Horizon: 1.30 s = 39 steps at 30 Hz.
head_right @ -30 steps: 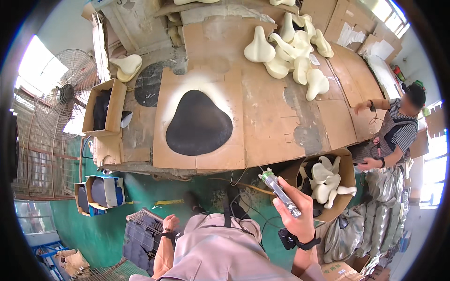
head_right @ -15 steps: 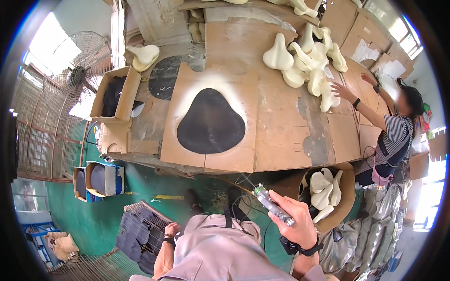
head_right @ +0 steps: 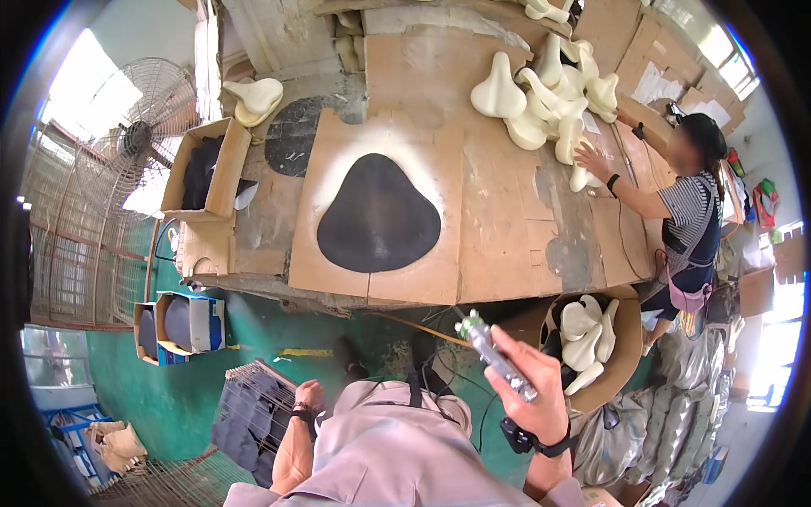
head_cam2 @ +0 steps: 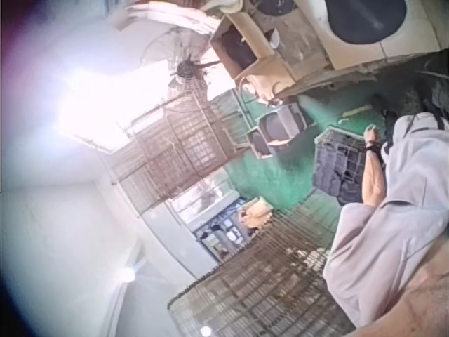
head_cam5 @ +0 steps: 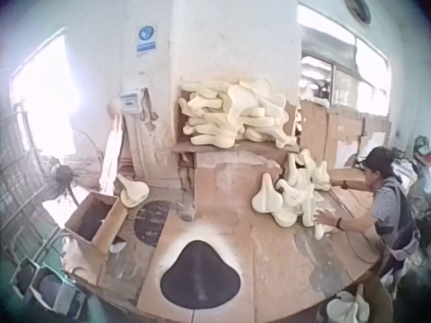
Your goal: The person sprays a black substance onto white shoe parts using a handheld spray gun. They pick up the parts from a table, apply the spray, and place them onto a metal rack. The person also handles cardboard boxes containing the parts.
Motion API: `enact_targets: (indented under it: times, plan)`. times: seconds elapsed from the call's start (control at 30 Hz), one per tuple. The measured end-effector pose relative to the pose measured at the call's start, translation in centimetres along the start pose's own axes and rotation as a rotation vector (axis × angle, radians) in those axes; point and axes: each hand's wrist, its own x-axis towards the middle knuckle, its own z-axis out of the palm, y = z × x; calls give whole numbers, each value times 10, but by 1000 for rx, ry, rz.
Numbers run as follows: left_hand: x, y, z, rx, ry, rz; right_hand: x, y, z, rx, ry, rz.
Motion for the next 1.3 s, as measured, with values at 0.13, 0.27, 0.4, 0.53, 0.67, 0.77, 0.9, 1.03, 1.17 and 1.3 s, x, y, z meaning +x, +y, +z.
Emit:
enact_targets:
  times: [0.13, 0.27, 0.4, 0.53, 0.67, 0.77, 0.9, 1.03, 1.17, 1.3]
  plan:
    - [-6, 10, -7, 48, -49, 6, 2, 1, -5, 13, 76, 11]
    - [0, 4, -1, 71, -52, -6, -15, 5, -11, -36, -23, 45]
    - [37, -16, -46, -372, -433, -176, -11, 6, -16, 0, 38, 25]
    - [38, -8, -34, 190, -171, 74, -10, 10, -11, -5, 169, 99]
    - [3, 66, 16, 203, -25, 215, -30, 18, -4, -19, 177, 203]
    - [12, 115, 32, 246, 33, 357, -29, 9, -1, 54, -52, 112]
    - [-1, 210, 122, 139, -51, 498, -27, 1, 19, 106, 67, 131]
    - [59, 254, 158, 573, 224, 764, -29, -2, 4, 105, 3, 123]
    - [47, 298, 242, 721, 449, 935, -48, 6, 1, 25, 125, 214]
    - [11, 316, 276, 914, 574, 787, -60, 9, -4, 25, 153, 281]
